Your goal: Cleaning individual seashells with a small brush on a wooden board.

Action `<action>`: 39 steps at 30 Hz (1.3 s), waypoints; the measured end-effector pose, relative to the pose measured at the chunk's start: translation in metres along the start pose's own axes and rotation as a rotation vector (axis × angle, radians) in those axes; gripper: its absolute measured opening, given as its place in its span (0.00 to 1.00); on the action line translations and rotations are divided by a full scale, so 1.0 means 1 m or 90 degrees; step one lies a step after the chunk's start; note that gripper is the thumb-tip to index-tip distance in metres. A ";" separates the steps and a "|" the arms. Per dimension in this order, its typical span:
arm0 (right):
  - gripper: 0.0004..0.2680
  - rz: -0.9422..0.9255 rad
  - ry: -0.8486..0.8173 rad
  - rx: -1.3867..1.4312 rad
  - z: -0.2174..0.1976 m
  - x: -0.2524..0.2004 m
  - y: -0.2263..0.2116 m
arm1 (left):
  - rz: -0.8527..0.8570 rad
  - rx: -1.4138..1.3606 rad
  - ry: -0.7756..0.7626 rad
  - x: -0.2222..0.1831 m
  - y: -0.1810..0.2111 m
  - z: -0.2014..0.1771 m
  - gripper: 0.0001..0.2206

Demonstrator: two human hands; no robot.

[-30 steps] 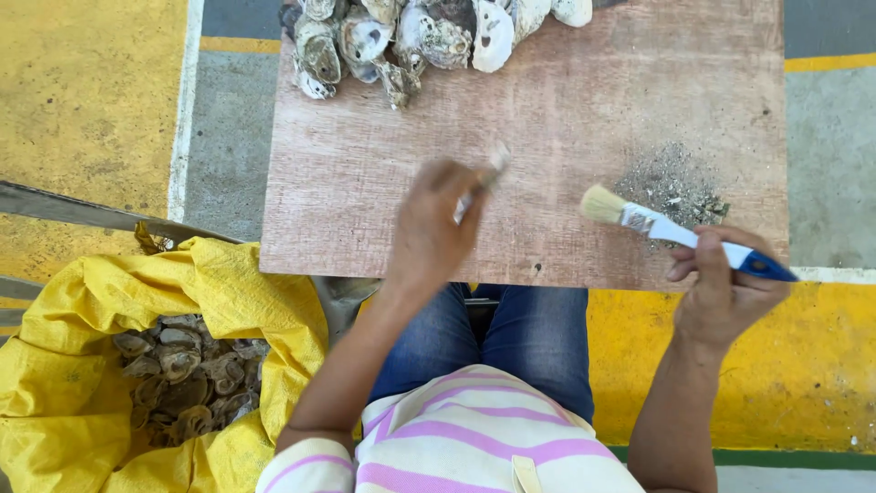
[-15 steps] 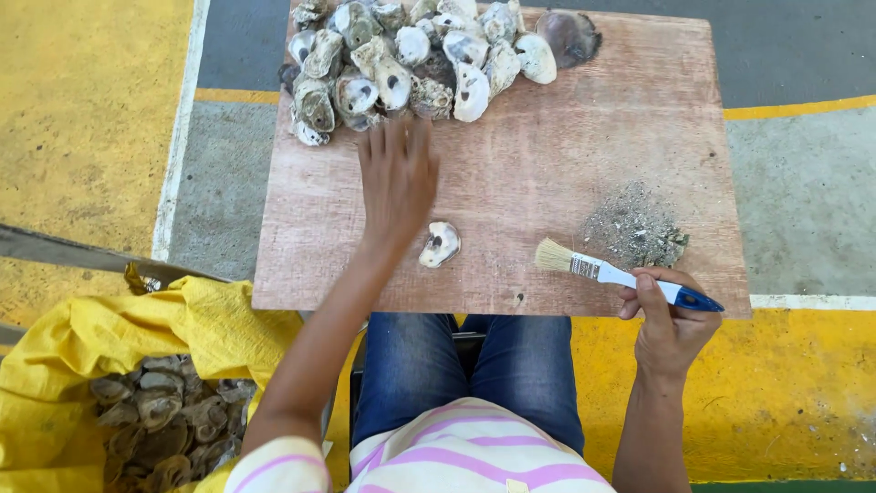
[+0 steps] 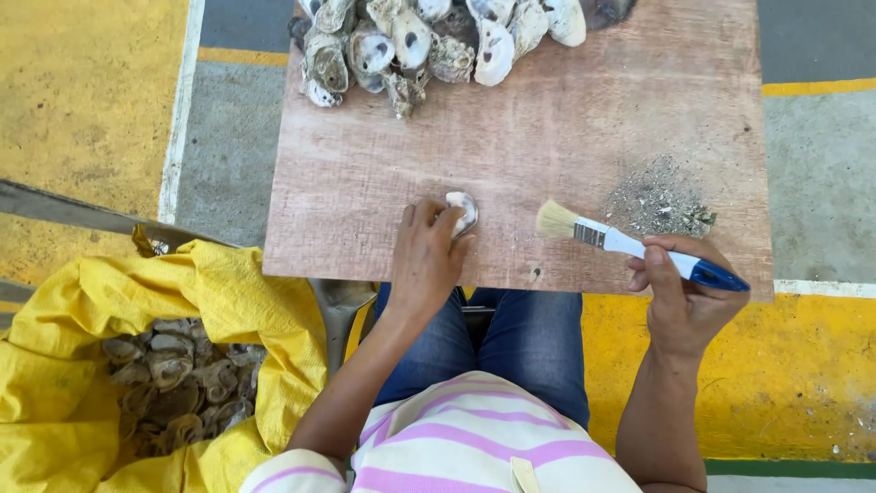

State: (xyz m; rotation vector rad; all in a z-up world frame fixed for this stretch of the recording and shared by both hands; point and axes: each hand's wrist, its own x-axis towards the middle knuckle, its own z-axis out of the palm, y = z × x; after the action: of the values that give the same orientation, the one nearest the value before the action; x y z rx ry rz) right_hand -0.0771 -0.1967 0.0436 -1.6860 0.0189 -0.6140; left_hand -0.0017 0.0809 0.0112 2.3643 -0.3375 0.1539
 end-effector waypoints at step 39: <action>0.04 -0.057 -0.139 -0.039 0.055 0.003 0.007 | -0.092 -0.292 -0.058 0.018 -0.003 0.026 0.26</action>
State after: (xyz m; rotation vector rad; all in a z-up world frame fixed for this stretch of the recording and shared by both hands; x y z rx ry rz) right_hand -0.0506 -0.1493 0.0344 -1.8138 -0.1966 -0.4964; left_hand 0.0165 0.0617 -0.0061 1.9336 -0.2153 -0.0929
